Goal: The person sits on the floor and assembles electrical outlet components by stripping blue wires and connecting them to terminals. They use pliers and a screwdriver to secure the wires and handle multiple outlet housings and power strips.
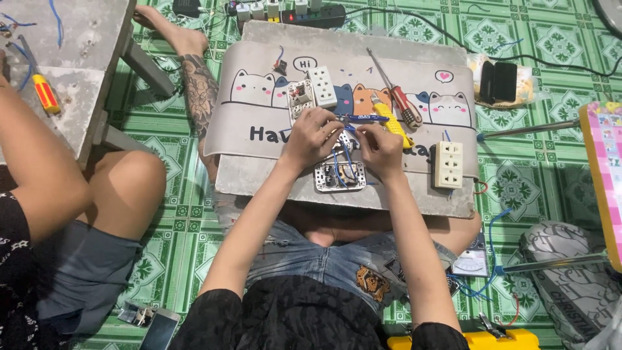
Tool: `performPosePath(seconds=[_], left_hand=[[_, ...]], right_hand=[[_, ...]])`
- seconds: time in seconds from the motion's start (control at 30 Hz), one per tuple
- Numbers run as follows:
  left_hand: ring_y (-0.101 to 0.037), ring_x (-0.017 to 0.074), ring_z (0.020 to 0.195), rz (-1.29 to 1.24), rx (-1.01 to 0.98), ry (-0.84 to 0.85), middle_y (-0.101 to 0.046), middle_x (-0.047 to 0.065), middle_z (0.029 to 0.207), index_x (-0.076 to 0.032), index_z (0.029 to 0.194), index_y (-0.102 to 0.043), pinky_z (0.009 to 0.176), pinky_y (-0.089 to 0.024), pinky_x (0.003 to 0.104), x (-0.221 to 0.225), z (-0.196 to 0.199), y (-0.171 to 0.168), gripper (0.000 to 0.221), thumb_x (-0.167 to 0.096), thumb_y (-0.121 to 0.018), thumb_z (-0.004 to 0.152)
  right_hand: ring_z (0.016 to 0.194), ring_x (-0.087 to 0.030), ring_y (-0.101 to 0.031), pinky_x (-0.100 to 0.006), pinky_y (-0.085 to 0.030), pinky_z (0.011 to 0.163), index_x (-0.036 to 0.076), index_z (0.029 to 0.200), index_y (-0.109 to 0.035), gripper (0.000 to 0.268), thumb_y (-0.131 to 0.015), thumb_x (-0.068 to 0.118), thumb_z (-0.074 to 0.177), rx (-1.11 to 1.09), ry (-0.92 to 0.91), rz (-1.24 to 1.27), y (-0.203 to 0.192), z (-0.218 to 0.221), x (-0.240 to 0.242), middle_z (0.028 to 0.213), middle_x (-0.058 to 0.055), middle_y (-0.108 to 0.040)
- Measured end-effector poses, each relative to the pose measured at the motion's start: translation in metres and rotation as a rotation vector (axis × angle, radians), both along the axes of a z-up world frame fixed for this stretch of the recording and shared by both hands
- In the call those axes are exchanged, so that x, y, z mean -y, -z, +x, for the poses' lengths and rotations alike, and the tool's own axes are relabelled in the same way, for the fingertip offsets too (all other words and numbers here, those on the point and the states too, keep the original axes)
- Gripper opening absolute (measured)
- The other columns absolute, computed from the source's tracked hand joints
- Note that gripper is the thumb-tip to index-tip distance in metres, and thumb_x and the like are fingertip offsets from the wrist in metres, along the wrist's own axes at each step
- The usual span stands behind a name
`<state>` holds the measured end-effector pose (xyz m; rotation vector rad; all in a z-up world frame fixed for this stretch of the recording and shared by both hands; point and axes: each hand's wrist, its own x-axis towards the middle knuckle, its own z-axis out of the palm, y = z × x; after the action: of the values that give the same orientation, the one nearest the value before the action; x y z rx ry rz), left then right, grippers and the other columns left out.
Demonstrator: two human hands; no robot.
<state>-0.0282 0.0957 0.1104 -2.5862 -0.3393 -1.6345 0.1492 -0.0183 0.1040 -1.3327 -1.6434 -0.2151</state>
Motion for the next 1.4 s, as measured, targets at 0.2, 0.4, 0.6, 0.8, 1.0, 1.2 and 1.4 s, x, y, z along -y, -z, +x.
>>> performPosePath(seconds=[0.2, 0.4, 0.6, 0.8, 1.0, 1.2, 1.4], left_hand=[[-0.056, 0.0162, 0.072, -0.027, 0.010, 0.015, -0.054, -0.003, 0.086, -0.015, 0.089, -0.068, 0.076, -0.051, 0.032, 0.000, 0.001, 0.006, 0.008, -0.019, -0.072, 0.094], [-0.057, 0.0169, 0.074, -0.049, 0.019, 0.020, -0.055, -0.003, 0.086, -0.014, 0.091, -0.069, 0.077, -0.051, 0.032, 0.005, -0.001, -0.004, 0.007, -0.019, -0.070, 0.096], [-0.057, 0.0178, 0.076, -0.037, -0.017, 0.066, -0.056, -0.003, 0.081, -0.013, 0.090, -0.069, 0.074, -0.048, 0.031, 0.007, 0.000, -0.005, 0.008, -0.017, -0.070, 0.098], [-0.056, 0.0165, 0.076, 0.025, -0.016, 0.036, -0.057, -0.004, 0.081, -0.014, 0.091, -0.068, 0.076, -0.047, 0.030, 0.006, 0.002, -0.003, 0.011, -0.018, -0.067, 0.100], [-0.057, 0.0142, 0.079, 0.081, -0.029, 0.008, -0.055, -0.007, 0.081, -0.016, 0.090, -0.068, 0.080, -0.046, 0.029, 0.008, -0.001, -0.007, 0.016, -0.019, -0.060, 0.103], [-0.056, 0.0135, 0.081, 0.050, -0.011, -0.059, -0.055, -0.008, 0.083, -0.018, 0.095, -0.069, 0.084, -0.047, 0.032, 0.006, -0.002, -0.007, 0.010, -0.021, -0.063, 0.102], [-0.054, 0.0144, 0.081, 0.081, 0.025, -0.048, -0.052, -0.008, 0.085, -0.019, 0.096, -0.069, 0.083, -0.046, 0.030, 0.005, -0.002, -0.007, 0.018, -0.011, -0.055, 0.103]], right_hand=[[0.044, -0.018, -0.056, -0.024, -0.046, 0.046, 0.013, 0.100, -0.070, 0.012, -0.074, 0.003, 0.095, -0.006, 0.004, -0.008, 0.003, 0.002, 0.000, 0.053, 0.000, -0.060], [0.044, -0.018, -0.057, -0.025, -0.047, 0.047, 0.011, 0.101, -0.070, 0.012, -0.072, 0.000, 0.096, 0.000, 0.016, 0.003, 0.003, 0.001, -0.001, 0.054, -0.001, -0.060], [0.045, -0.019, -0.055, -0.027, -0.047, 0.046, 0.012, 0.099, -0.067, 0.009, -0.066, 0.003, 0.099, -0.069, -0.031, -0.029, 0.011, 0.005, -0.001, 0.054, -0.001, -0.058], [0.044, -0.017, -0.053, -0.027, -0.043, 0.045, 0.012, 0.097, -0.067, 0.009, -0.064, 0.004, 0.098, -0.203, -0.100, -0.033, 0.023, 0.009, -0.004, 0.053, 0.000, -0.056], [0.045, -0.019, -0.053, -0.028, -0.043, 0.044, 0.010, 0.098, -0.067, 0.008, -0.064, 0.003, 0.096, -0.244, -0.121, -0.051, 0.027, 0.011, -0.003, 0.057, -0.002, -0.059], [0.048, -0.020, -0.057, -0.028, -0.046, 0.046, 0.011, 0.110, -0.066, 0.015, -0.072, 0.009, 0.097, -0.171, -0.121, -0.020, 0.010, 0.003, 0.001, 0.064, -0.005, -0.064], [0.047, -0.019, -0.055, -0.028, -0.044, 0.042, 0.009, 0.104, -0.071, 0.005, -0.071, 0.008, 0.100, -0.074, -0.100, 0.068, 0.014, 0.005, -0.005, 0.071, -0.003, -0.066]])
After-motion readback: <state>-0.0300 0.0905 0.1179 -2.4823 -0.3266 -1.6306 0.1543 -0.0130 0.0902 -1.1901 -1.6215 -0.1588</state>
